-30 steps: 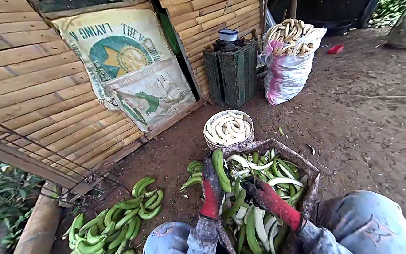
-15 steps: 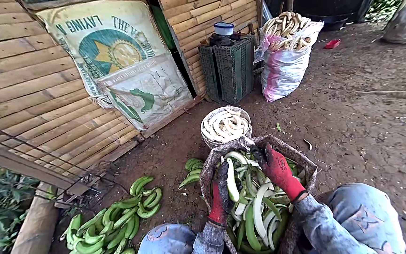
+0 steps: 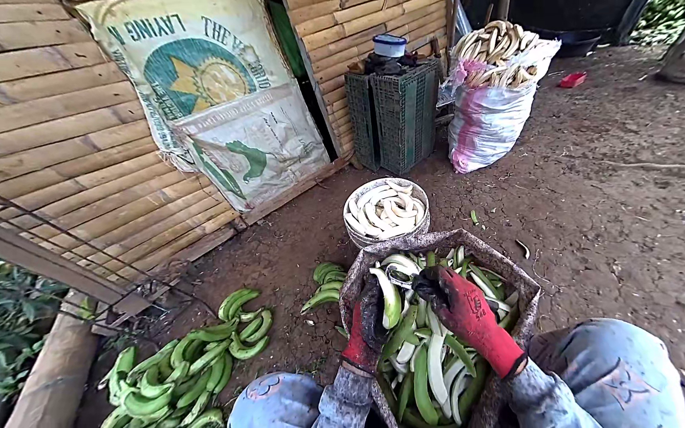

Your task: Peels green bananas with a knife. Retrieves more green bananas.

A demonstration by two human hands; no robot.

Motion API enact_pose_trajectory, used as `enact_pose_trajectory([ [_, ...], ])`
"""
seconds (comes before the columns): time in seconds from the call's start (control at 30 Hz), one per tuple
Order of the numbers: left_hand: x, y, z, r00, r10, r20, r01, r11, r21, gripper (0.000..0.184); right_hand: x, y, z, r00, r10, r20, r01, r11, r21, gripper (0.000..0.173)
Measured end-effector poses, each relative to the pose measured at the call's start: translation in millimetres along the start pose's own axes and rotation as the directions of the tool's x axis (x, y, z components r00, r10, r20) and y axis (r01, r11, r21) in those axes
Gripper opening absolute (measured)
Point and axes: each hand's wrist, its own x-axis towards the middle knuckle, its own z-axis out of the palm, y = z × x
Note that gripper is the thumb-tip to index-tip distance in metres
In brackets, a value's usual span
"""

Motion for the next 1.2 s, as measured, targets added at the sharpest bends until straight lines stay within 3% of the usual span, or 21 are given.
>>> enact_pose_trajectory([
  [0.13, 8.7, 4.5, 1.1, 0.987, 0.113, -0.117, -0.117, 0.993, -0.022, 0.037, -24.6, -12.3, 15.1, 0.982, -0.186, 0.029, 0.186, 0.982, -0.026, 0.035],
  [0.3, 8.5, 10.3, -3.1, 0.987, 0.146, -0.064, -0.135, 0.98, 0.149, 0.039, -16.9, -11.9, 23.5, 0.953, -0.291, -0.079, 0.273, 0.944, -0.184, 0.034],
  [0.37, 4.4, 10.1, -5.6, 0.987, 0.16, 0.0, -0.155, 0.96, 0.235, 0.039, -10.2, -13.2, 24.0, 0.944, -0.305, -0.123, 0.275, 0.938, -0.212, 0.035],
  [0.43, -4.4, 7.8, -5.2, 0.993, 0.112, 0.042, -0.119, 0.961, 0.25, 0.037, 0.1, -11.2, 15.4, 0.963, -0.211, -0.169, 0.182, 0.968, -0.173, 0.037],
  [0.5, -10.1, 1.1, -2.7, 0.997, -0.06, 0.056, 0.052, 0.989, 0.135, 0.039, 16.3, -3.4, -2.9, 0.965, -0.09, -0.246, 0.058, 0.989, -0.135, 0.036],
  [0.57, -11.4, 1.1, -1.0, 0.988, -0.154, 0.028, 0.154, 0.988, -0.001, 0.042, 21.0, -0.4, -16.0, 0.973, -0.021, -0.23, 0.002, 0.997, -0.083, 0.036],
  [0.7, 3.6, 4.1, -4.0, 0.988, 0.098, -0.123, -0.091, 0.994, 0.06, 0.039, -11.8, -3.6, 9.9, 0.982, -0.121, -0.142, 0.124, 0.992, 0.016, 0.036],
  [0.77, 9.4, 6.9, -6.4, 0.968, 0.154, -0.199, -0.167, 0.985, -0.052, 0.04, -30.6, -13.5, 31.5, 0.98, -0.179, -0.085, 0.182, 0.983, 0.021, 0.036],
  [0.83, 10.6, 6.8, -9.4, 0.972, 0.173, -0.161, -0.203, 0.96, -0.192, 0.043, -34.2, -21.7, 40.5, 0.982, -0.181, -0.057, 0.181, 0.983, -0.005, 0.036],
  [0.93, 4.5, 3.3, -5.3, 0.985, 0.17, 0.018, -0.153, 0.924, -0.352, 0.044, -19.6, -29.5, 29.0, 0.992, -0.103, -0.068, 0.1, 0.994, -0.033, 0.039],
  [1.0, 2.2, 5.6, -0.2, 0.984, 0.18, -0.006, -0.179, 0.977, -0.115, 0.044, -14.3, -26.7, 24.4, 0.99, -0.095, -0.102, 0.089, 0.994, -0.065, 0.039],
  [1.03, 1.3, 8.4, 1.0, 0.972, 0.223, -0.075, -0.206, 0.961, 0.182, 0.043, -15.0, -23.1, 25.7, 0.978, -0.142, -0.15, 0.125, 0.985, -0.115, 0.039],
  [1.07, 1.1, 11.7, 1.1, 0.955, 0.268, -0.124, -0.188, 0.876, 0.443, 0.043, -16.0, -19.4, 27.3, 0.959, -0.205, -0.193, 0.17, 0.968, -0.182, 0.038],
  [1.1, 2.0, 14.5, 1.3, 0.946, 0.29, -0.146, -0.152, 0.793, 0.59, 0.043, -16.1, -17.4, 27.7, 0.942, -0.257, -0.214, 0.205, 0.949, -0.24, 0.037],
  [1.2, 1.8, 13.3, 6.2, 0.915, 0.357, -0.19, -0.106, 0.665, 0.739, 0.042, -10.0, -13.1, 26.3, 0.928, -0.307, -0.209, 0.236, 0.923, -0.305, 0.037],
])
